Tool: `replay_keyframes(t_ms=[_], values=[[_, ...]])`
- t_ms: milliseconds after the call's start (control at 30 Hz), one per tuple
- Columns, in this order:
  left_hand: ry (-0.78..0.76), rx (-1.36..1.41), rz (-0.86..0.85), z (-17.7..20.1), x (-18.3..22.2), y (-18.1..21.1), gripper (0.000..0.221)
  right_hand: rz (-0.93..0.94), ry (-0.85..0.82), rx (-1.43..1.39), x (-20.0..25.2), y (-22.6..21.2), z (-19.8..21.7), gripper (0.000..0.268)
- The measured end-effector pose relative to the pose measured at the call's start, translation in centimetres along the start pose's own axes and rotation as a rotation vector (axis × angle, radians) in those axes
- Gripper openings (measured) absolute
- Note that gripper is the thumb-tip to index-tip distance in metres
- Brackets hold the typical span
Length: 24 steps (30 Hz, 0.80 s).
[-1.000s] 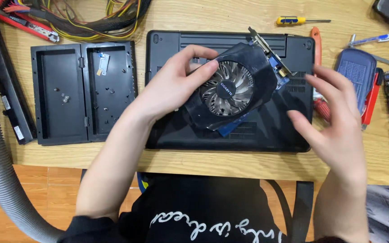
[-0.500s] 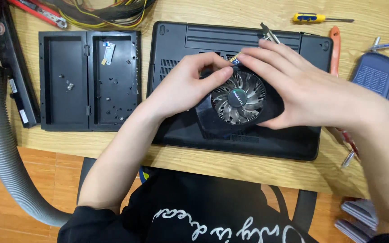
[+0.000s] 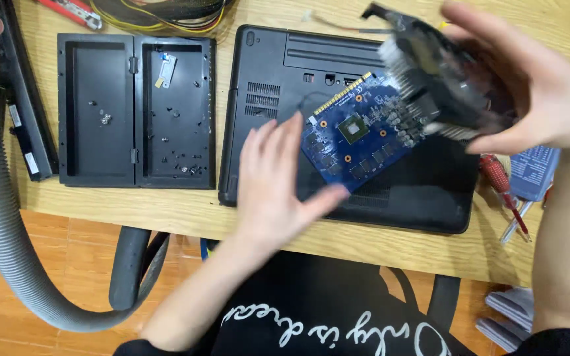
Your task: Disassembling a graphics card fan and heatsink assembly on a repair bench.
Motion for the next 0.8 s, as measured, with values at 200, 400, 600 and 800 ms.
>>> replay_keyframes(t_ms=[200, 400, 600, 800], values=[[0.014, -0.365, -0.027, -1.7, 0.4, 1.9, 0.127, 0.184, 0.19, -0.583, 0.3, 0.1, -2.0, 0.114], [0.041, -0.321, -0.072, -2.4, 0.6, 2.3, 0.122, 0.28, 0.37, -0.864, 1.9, 3.2, -3.4, 0.115], [0.015, -0.125, -0.114, 0.0, -0.5, 2.2, 0.126, 0.369, 0.377, -0.767, 2.1, 3.5, -3.6, 0.109], [-0.114, 0.098, -0.352, 2.5, -3.2, 3.2, 0.133, 0.314, 0.329, -0.618, 1.7, 2.5, -4.7, 0.108]])
Point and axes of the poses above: each hand's wrist, its own x-axis away from the middle knuckle, its own z-axis out of the back of the hand, y = z × x, the point moved 5 cm from there along -x, towards the middle knuckle, and after that the axes turned 13 degrees about -y, right-handed, at the moved point
